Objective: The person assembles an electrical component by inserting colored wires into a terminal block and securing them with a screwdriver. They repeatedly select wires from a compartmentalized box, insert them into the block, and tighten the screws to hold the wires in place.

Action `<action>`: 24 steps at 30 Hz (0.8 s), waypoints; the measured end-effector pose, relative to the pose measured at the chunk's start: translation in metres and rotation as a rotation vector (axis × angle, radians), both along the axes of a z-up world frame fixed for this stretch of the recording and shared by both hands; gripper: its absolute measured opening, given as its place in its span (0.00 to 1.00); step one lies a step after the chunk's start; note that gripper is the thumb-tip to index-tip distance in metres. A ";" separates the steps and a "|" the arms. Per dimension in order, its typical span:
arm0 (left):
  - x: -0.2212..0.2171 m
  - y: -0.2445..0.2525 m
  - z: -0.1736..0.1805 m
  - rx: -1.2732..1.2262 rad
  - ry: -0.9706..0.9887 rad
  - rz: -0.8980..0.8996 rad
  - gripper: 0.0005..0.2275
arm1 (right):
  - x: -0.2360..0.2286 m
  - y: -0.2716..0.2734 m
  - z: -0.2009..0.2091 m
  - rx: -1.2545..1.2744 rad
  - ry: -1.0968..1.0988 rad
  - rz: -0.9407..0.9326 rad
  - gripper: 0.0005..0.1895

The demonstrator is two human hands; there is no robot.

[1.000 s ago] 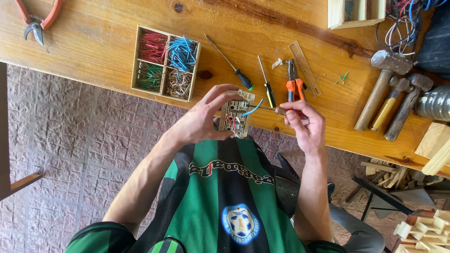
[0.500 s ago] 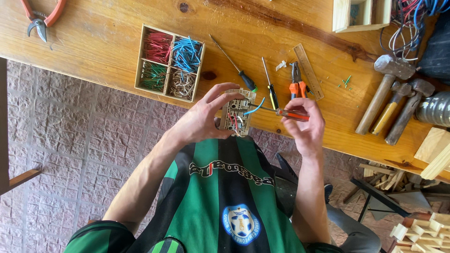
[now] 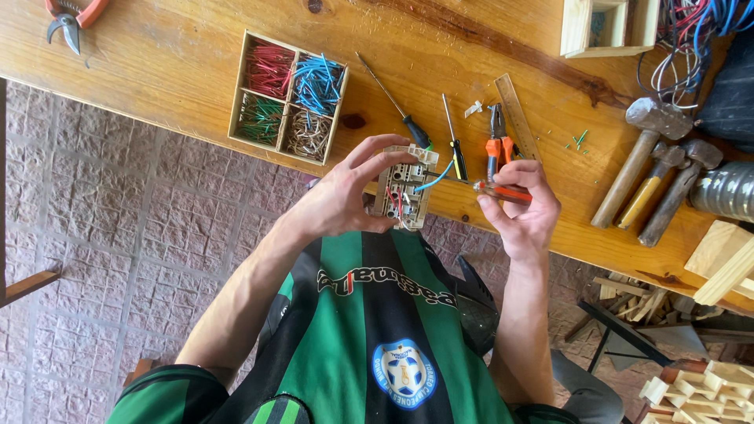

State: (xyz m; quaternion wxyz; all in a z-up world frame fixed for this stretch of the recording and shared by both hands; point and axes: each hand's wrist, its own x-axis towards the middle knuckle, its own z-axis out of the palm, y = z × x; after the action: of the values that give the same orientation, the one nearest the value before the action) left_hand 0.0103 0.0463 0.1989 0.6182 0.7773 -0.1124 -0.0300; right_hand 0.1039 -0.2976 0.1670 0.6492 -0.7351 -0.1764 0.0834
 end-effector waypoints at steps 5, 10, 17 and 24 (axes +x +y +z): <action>-0.004 0.007 0.025 -0.001 0.024 -0.007 0.47 | -0.007 0.024 0.032 -0.137 0.089 -0.025 0.26; 0.000 0.025 0.037 0.005 0.021 -0.008 0.47 | -0.002 0.024 0.025 -0.220 0.006 -0.109 0.17; 0.019 0.058 0.045 0.035 -0.034 -0.089 0.47 | -0.008 0.051 0.029 0.034 -0.067 -0.141 0.31; 0.029 0.079 0.051 0.050 -0.025 -0.158 0.47 | -0.033 0.093 0.051 -0.018 0.194 -0.345 0.15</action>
State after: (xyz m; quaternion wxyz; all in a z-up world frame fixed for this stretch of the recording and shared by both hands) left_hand 0.0395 0.1249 0.2499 0.5928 0.7816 -0.1805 -0.0717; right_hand 0.0708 -0.2046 0.2175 0.6611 -0.7489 0.0164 0.0432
